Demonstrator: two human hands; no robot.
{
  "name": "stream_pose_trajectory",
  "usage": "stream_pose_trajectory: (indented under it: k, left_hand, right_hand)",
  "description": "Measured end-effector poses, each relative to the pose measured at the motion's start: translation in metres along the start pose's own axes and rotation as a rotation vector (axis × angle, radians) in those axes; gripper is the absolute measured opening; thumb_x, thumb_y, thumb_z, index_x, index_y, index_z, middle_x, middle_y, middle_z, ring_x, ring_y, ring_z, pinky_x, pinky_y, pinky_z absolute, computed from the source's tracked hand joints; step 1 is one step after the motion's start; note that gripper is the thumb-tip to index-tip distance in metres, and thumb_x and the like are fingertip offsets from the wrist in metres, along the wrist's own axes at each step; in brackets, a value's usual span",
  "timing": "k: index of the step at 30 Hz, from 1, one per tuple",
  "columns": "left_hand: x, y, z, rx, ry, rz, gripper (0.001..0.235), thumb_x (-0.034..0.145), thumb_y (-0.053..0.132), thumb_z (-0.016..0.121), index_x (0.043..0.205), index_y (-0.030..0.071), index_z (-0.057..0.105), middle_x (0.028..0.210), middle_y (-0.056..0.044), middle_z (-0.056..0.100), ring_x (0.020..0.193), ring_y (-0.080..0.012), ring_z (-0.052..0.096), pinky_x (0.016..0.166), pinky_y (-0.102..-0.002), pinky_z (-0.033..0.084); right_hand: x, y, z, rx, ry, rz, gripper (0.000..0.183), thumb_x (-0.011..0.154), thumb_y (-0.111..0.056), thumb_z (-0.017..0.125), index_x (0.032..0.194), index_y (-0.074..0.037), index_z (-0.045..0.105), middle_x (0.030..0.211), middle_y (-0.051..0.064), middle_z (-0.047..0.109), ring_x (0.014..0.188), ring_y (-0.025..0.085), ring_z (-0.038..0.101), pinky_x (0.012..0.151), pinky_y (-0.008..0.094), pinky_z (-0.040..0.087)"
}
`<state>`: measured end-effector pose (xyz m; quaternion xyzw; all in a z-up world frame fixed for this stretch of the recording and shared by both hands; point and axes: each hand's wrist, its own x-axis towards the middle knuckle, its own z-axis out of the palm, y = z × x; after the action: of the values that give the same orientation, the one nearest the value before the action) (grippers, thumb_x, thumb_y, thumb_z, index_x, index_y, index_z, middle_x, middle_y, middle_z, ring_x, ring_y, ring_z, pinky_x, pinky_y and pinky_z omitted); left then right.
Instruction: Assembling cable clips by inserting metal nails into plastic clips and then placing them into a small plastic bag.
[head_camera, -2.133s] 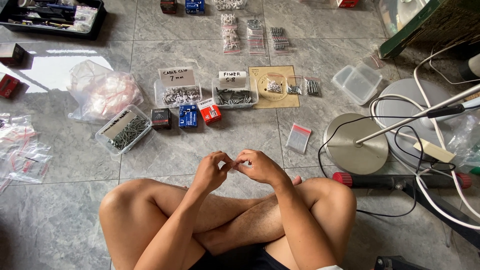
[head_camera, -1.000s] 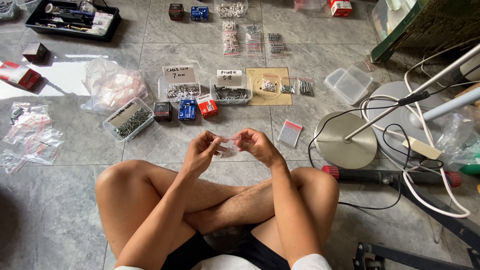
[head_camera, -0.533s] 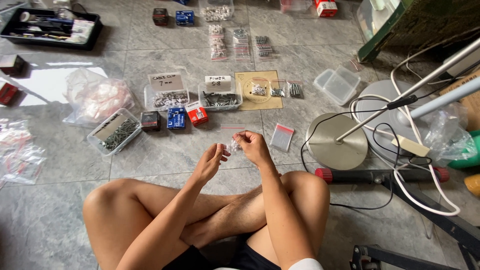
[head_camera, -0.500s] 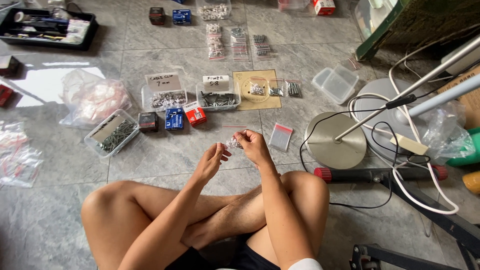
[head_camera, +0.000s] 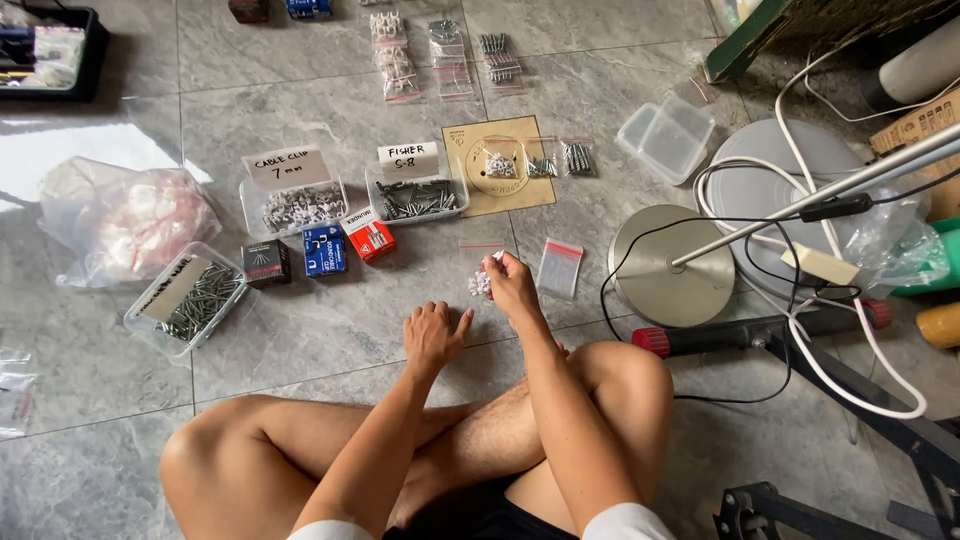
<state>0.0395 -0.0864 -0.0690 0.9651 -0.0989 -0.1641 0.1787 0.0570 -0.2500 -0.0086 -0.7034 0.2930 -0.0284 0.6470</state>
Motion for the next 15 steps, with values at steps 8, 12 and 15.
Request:
stream_pose_trajectory:
  k: [8, 12, 15]
  left_hand:
    - [0.017, -0.023, 0.006, -0.129, -0.146, 0.020, 0.067, 0.097, 0.076, 0.035, 0.091, 0.017, 0.065, 0.099, -0.008, 0.066, 0.106, -0.0308, 0.063, 0.091, -0.044, 0.049]
    - [0.016, -0.029, 0.011, -0.188, -0.114, 0.015, 0.065, 0.097, 0.072, 0.038, 0.092, 0.015, 0.068, 0.098, -0.010, 0.067, 0.106, -0.0325, 0.065, 0.092, -0.046, 0.049]
    - [0.012, -0.029, 0.012, -0.231, -0.105, 0.007, 0.058, 0.096, 0.067, 0.043, 0.092, 0.015, 0.069, 0.096, -0.011, 0.068, 0.104, -0.0331, 0.066, 0.091, -0.047, 0.049]
  right_hand:
    - [0.032, 0.037, 0.001, -0.402, 0.084, -0.130, 0.026, 0.093, -0.043, 0.072, 0.087, -0.019, 0.078, 0.072, 0.004, 0.072, 0.065, 0.020, 0.067, 0.061, 0.034, 0.054]
    - [0.008, 0.033, -0.003, -0.479, 0.118, -0.223, 0.023, 0.095, -0.034, 0.071, 0.100, -0.013, 0.079, 0.093, 0.011, 0.077, 0.096, 0.033, 0.073, 0.083, 0.045, 0.059]
    - [-0.009, 0.030, -0.008, -0.491, 0.134, -0.182, 0.023, 0.098, -0.036, 0.067, 0.099, -0.016, 0.078, 0.087, 0.007, 0.077, 0.091, 0.030, 0.074, 0.081, 0.044, 0.058]
